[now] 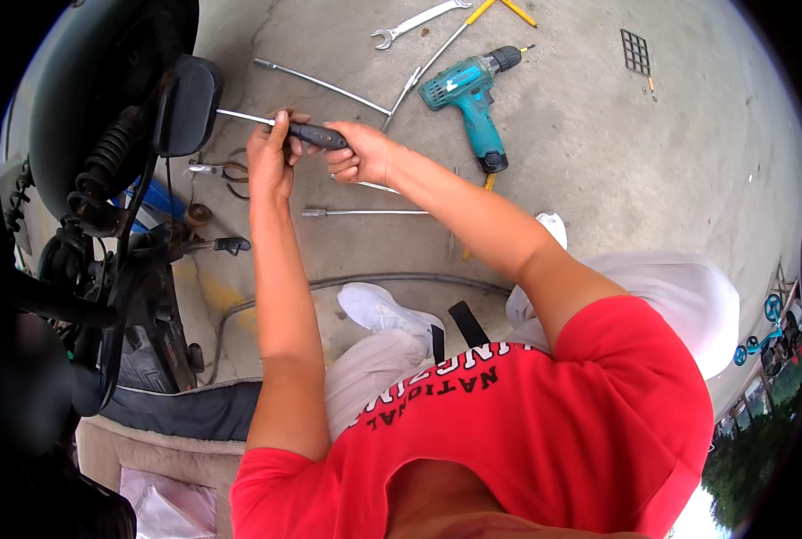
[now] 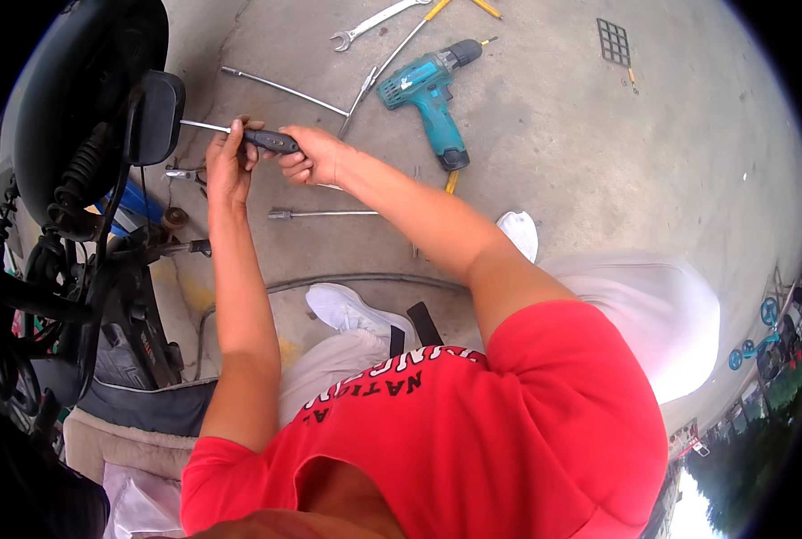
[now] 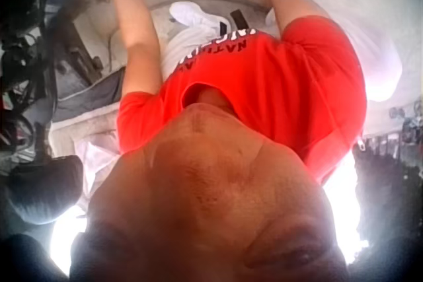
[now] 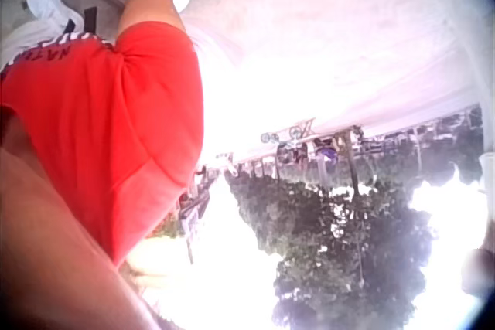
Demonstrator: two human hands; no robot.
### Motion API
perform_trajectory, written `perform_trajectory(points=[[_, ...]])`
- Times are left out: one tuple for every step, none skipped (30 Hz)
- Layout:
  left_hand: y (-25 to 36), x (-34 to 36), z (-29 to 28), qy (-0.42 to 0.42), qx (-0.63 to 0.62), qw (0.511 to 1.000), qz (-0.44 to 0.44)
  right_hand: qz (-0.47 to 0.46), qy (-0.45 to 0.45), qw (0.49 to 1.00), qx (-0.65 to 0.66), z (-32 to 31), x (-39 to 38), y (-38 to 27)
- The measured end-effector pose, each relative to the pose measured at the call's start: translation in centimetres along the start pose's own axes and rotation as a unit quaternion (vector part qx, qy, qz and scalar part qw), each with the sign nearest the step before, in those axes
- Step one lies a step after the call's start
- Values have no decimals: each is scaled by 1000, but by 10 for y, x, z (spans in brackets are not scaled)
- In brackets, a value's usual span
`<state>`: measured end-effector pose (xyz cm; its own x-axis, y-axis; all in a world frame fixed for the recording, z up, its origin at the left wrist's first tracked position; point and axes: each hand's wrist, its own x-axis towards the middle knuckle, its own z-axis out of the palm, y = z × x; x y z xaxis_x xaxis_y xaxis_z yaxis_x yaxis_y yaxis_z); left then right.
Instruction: The person is repairing a scooter by using various hand tools to tighten and loosen bolts and screws on different parts of the vehicle. They handle a screwdriver, wrench, and socket wrench to adjust components near the seat and rear wheel area.
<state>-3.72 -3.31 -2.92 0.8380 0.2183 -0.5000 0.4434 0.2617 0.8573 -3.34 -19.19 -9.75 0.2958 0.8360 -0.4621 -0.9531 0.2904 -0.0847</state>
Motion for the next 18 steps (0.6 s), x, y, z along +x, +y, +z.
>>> perform_trajectory(points=[[2,4,-5,-23,-20,1000,0,31,7,999,10,8,-1,-5],[0,5,-6,-8,3,1000,10,63,15,998,19,13,-2,-8],[-3,4,-5,7,26,999,19,23,34,999,-23,10,-1,-3],[-5,2,-3,24,48,998,27,3,32,997,-65,11,-1,-2],[-8,2,1,50,57,997,34,-18,29,994,-108,11,-2,-1],[-9,1,1,62,74,995,21,-38,26,988,-150,10,-3,-1],[-11,1,3,76,93,993,11,-60,20,979,-193,8,-5,-2],[-11,1,4,89,112,990,1,-81,15,968,-236,6,-6,-3],[-9,-1,4,93,102,990,-3,-102,9,955,-278,4,-7,-5],[-5,0,3,61,63,996,1,-124,5,940,-318,3,-6,-5],[0,-1,2,26,24,999,3,-48,-73,979,-182,-5,-1,-3],[2,-1,0,-8,-16,1000,5,28,-150,987,-41,-19,9,-1],[1,-1,-4,-16,-10,1000,9,104,-225,964,99,-26,16,-1],[-1,-1,-7,4,15,1000,15,44,-148,988,16,-12,9,-2],[-4,-2,-6,24,39,999,21,-17,-71,995,-67,1,-2,-1],[-6,-1,-2,39,67,997,27,-84,9,985,-147,11,-9,-2],[-9,-1,5,75,85,993,25,-239,79,905,-343,10,-4,0],[-9,0,11,95,95,991,27,-376,144,758,-513,7,4,2]])
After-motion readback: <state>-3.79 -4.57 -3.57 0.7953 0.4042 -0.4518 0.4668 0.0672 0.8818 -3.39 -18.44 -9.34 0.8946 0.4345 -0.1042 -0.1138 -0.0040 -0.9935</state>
